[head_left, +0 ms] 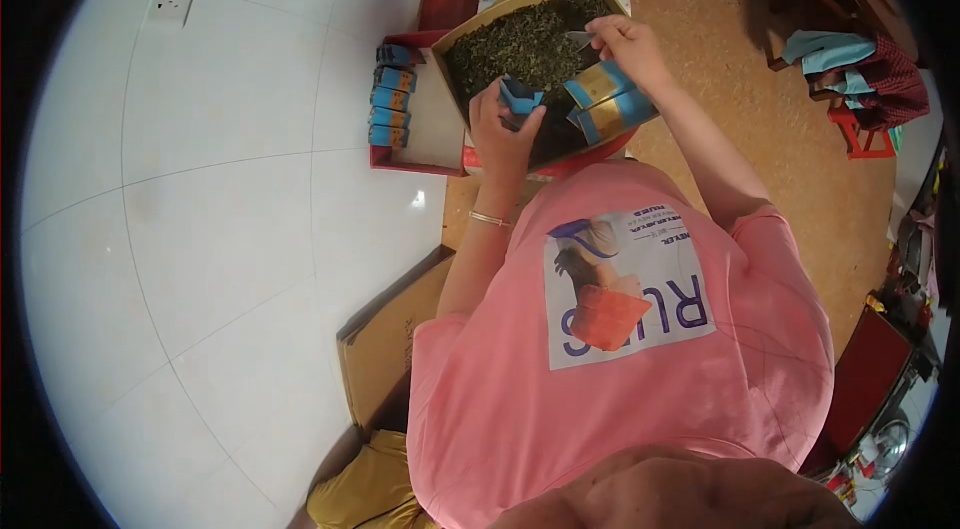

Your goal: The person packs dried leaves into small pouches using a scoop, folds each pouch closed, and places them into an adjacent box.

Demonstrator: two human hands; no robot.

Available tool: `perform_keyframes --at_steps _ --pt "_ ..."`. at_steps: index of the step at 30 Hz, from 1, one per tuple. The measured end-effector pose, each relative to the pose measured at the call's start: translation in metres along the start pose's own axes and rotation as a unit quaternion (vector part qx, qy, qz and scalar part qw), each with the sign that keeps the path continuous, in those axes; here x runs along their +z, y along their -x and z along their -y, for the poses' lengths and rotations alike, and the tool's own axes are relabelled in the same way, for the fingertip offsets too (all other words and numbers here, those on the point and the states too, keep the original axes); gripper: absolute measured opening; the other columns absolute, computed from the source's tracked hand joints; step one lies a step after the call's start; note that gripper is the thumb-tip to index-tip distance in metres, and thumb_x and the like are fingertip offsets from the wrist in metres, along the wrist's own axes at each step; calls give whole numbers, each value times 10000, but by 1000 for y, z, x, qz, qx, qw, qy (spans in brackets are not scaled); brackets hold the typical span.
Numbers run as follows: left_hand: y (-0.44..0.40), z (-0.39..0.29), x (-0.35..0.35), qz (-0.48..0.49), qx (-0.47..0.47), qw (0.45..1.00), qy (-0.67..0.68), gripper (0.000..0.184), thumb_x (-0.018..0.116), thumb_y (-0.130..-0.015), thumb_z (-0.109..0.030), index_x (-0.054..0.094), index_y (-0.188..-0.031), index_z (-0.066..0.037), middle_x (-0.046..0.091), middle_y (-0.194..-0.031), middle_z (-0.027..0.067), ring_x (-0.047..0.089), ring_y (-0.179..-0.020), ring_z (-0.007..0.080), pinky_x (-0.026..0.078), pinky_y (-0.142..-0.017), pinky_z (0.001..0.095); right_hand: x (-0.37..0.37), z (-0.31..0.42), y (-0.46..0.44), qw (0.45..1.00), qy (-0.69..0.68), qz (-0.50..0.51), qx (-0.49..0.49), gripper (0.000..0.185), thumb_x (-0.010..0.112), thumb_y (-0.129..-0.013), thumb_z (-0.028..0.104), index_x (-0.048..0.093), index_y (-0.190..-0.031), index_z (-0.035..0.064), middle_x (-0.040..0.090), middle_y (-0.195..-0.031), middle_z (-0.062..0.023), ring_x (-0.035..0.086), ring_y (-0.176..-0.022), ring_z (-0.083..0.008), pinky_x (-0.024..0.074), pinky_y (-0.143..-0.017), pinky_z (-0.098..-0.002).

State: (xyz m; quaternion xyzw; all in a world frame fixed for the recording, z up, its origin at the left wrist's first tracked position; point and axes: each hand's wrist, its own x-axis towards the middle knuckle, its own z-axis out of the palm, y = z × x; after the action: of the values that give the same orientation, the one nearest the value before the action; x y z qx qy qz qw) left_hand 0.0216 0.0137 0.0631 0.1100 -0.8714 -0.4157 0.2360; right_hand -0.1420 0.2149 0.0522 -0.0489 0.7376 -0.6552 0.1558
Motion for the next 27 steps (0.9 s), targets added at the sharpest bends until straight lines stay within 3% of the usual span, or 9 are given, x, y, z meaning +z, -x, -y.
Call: perform_keyframes --at_steps 2,10,13,15,16,17,20,24,27 --pt "-3 0 1 -7 30 999 -15 692 917 -702 -195 597 -1284 -2 572 -1002 88 561 -812 210 497 -667 328 -3 17 9 1000 -25 11 -6 289 571 -1041 255 718 -1115 18 662 -850 -14 574 -694 -83 488 -666 -224" --pt "-11 -1 7 0 54 998 -22 703 919 -685 -194 607 -1285 -2 564 -1120 117 567 -820 215 514 -750 346 3 56 38 994 -64 79 -45 266 588 -1040 250 725 -1090 28 650 -832 9 547 -692 -45 461 -631 -215" --pt "-12 -1 9 7 47 999 -22 713 918 -684 -189 606 -1298 -5 555 -1156 121 573 -826 215 522 -754 344 14 61 49 993 -23 94 -75 243 580 -1041 225 728 -1080 36 671 -823 -19 599 -676 -81 512 -654 -243" --pt "-12 0 9 5 50 998 -24 720 918 -684 -184 605 -1307 -7 550 -1165 122 577 -827 215 525 -754 342 22 57 55 972 81 54 -215 194 612 -1012 203 736 -1076 69 683 -834 -62 654 -718 -157 540 -690 -299" --pt "-12 1 9 7 51 998 -22 721 916 -684 -176 604 -1312 -9 548 -1169 123 580 -827 215 529 -752 339 22 57 52 917 183 32 -352 166 665 -961 185 728 -1089 100 679 -875 -92 679 -800 -256 557 -729 -360" --pt "-12 2 9 9 53 998 -20 723 915 -684 -167 604 -1317 -10 546 -1173 124 584 -827 215 532 -750 337 21 57 55 917 183 33 -352 166 665 -961 185 728 -1089 100 679 -875 -92 679 -800 -256 557 -729 -360" --pt "-11 7 12 -1 61 998 -12 737 917 -682 -160 597 -1329 -11 544 -1175 124 587 -817 213 534 -745 333 21 68 65 825 324 98 -452 230 718 -907 179 716 -1118 89 700 -1024 -103 678 -915 -326 567 -787 -394" --pt "-10 3 9 5 25 1000 10 731 918 -682 -155 595 -1321 -8 552 -1156 125 587 -848 223 531 -762 343 17 70 62 831 306 103 -453 224 706 -925 174 718 -1134 95 707 -1018 -105 688 -910 -313 568 -776 -383" --pt "-10 -2 3 -19 59 998 -5 716 918 -682 -157 595 -1301 -1 565 -1120 126 586 -887 242 524 -782 357 6 63 44 874 268 13 -405 206 662 -957 209 705 -1131 107 698 -974 -99 679 -865 -329 560 -736 -401"
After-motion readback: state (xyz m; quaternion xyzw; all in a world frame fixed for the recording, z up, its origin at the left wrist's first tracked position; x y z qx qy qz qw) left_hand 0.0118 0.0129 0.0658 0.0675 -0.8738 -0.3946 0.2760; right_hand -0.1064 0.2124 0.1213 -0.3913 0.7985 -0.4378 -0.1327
